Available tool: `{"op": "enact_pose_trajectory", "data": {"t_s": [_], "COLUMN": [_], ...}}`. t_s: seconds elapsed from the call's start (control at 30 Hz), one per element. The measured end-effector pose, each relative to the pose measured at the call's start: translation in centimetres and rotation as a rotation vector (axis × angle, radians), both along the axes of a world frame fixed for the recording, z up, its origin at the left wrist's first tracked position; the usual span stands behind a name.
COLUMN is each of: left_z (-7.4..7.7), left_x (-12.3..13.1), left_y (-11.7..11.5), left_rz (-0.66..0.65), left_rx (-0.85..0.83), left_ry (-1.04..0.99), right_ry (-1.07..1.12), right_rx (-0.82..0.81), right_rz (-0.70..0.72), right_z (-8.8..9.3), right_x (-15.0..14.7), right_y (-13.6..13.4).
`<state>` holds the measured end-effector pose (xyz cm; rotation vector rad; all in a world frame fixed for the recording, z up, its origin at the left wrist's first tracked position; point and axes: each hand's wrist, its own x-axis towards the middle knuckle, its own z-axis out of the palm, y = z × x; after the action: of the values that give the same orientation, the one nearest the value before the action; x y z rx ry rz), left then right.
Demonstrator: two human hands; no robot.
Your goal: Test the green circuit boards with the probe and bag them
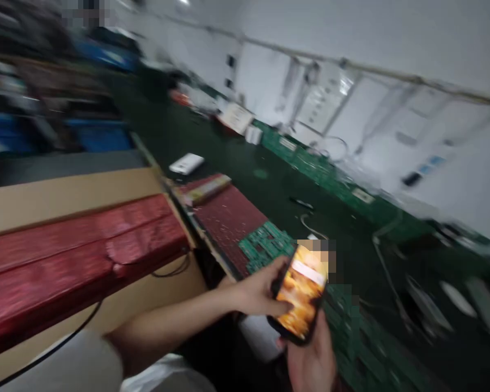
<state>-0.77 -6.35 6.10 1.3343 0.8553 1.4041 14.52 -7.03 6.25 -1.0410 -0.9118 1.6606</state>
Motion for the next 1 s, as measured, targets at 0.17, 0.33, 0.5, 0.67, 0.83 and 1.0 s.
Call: {"op": "enact_pose_trajectory", "data": {"t_s": [0.17, 0.33, 0.5, 0.67, 0.83, 1.0], "left_z": [0.4, 0.9, 1.0, 0.5, 0.1, -0.4], "left_x": [-0.2, 1.1, 1.0, 1.2, 1.4, 2.0], "left_y": [1.5, 2.0, 1.8, 1.5, 1.6, 1.1], "left_rz": [-0.043, 0.178, 0.107, 0.126, 0.142, 0.09], "left_rx": [-0.088, -0.268, -0.267, -0.201, -0.181, -0.151], "left_ry": [-0.095, -0.203, -0.304, -0.233, -0.191, -0.125], "right_ry": [0.164, 0.187, 0.206, 0.196, 0.201, 0.217], "right_rx": [-0.189, -0.197, -0.151, -0.147, -0.154, -0.124], "right_rz": [-0.09, -0.082, -0.029, -0.02, -0.045, -0.14], "right_z": [-1.9, -2.7, -3.7, -4.0, -3.0, -2.3], "right_x": [0.1, 0.4, 0.9, 0.9, 0.5, -0.1], "right_y": [1.8, 1.7, 2.0, 2.2, 2.0, 1.6]}}
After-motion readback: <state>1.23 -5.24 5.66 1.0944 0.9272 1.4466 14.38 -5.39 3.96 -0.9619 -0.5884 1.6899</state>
